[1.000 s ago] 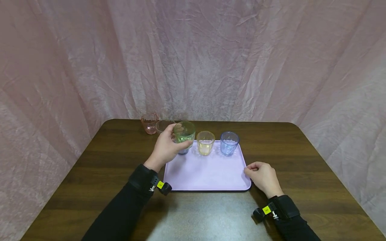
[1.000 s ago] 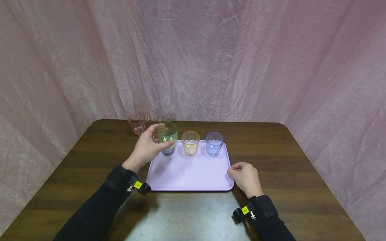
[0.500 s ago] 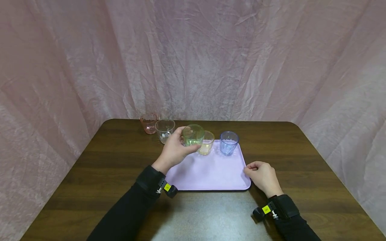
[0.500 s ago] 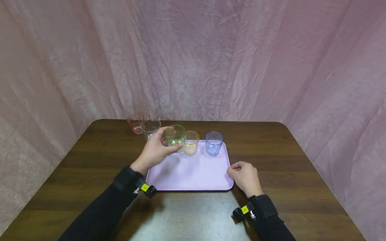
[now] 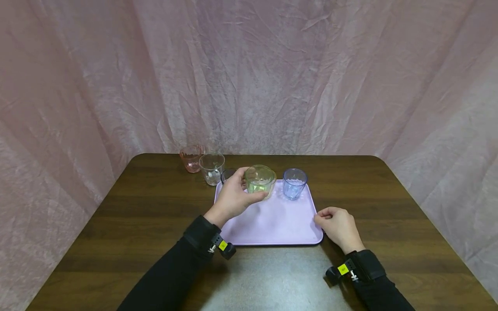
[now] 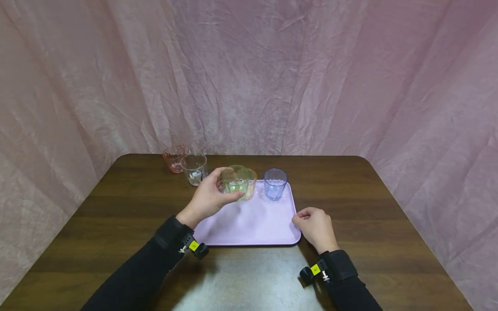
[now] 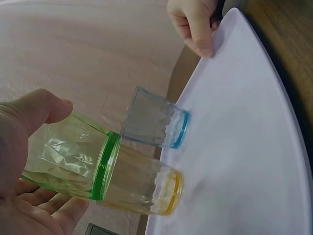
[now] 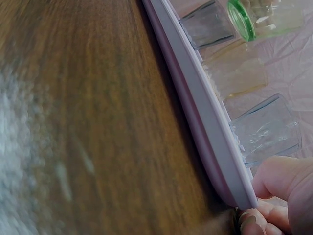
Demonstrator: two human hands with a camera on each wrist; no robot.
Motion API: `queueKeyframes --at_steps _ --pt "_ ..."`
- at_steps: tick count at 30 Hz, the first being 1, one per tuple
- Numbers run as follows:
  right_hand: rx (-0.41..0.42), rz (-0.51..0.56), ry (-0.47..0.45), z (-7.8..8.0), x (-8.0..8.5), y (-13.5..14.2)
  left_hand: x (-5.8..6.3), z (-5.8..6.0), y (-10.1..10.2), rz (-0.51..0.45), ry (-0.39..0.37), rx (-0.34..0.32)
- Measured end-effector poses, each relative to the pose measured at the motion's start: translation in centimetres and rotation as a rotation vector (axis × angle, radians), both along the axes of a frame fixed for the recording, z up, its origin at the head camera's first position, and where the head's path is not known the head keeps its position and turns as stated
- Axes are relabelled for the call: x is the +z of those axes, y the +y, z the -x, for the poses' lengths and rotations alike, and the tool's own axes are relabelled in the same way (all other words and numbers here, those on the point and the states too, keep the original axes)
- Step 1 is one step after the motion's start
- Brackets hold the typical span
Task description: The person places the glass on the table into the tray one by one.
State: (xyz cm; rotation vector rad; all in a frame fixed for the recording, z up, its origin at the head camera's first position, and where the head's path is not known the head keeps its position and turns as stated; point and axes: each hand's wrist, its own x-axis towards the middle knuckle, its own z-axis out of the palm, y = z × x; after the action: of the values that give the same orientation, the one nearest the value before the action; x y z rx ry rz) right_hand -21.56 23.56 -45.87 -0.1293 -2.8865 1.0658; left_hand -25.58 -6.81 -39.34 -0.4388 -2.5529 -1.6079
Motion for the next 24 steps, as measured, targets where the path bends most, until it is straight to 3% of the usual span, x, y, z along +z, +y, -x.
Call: queueKeyframes --at_steps 16,24 --pt "-0.002 0.001 0.009 0.0 -0.1 0.1 -0.9 -0.7 2.6 -0.030 0.025 -0.120" --pt "0.014 0.000 0.044 0.0 0.0 0.0 -1.6 -1.1 3.7 -0.001 0.032 -0.116"
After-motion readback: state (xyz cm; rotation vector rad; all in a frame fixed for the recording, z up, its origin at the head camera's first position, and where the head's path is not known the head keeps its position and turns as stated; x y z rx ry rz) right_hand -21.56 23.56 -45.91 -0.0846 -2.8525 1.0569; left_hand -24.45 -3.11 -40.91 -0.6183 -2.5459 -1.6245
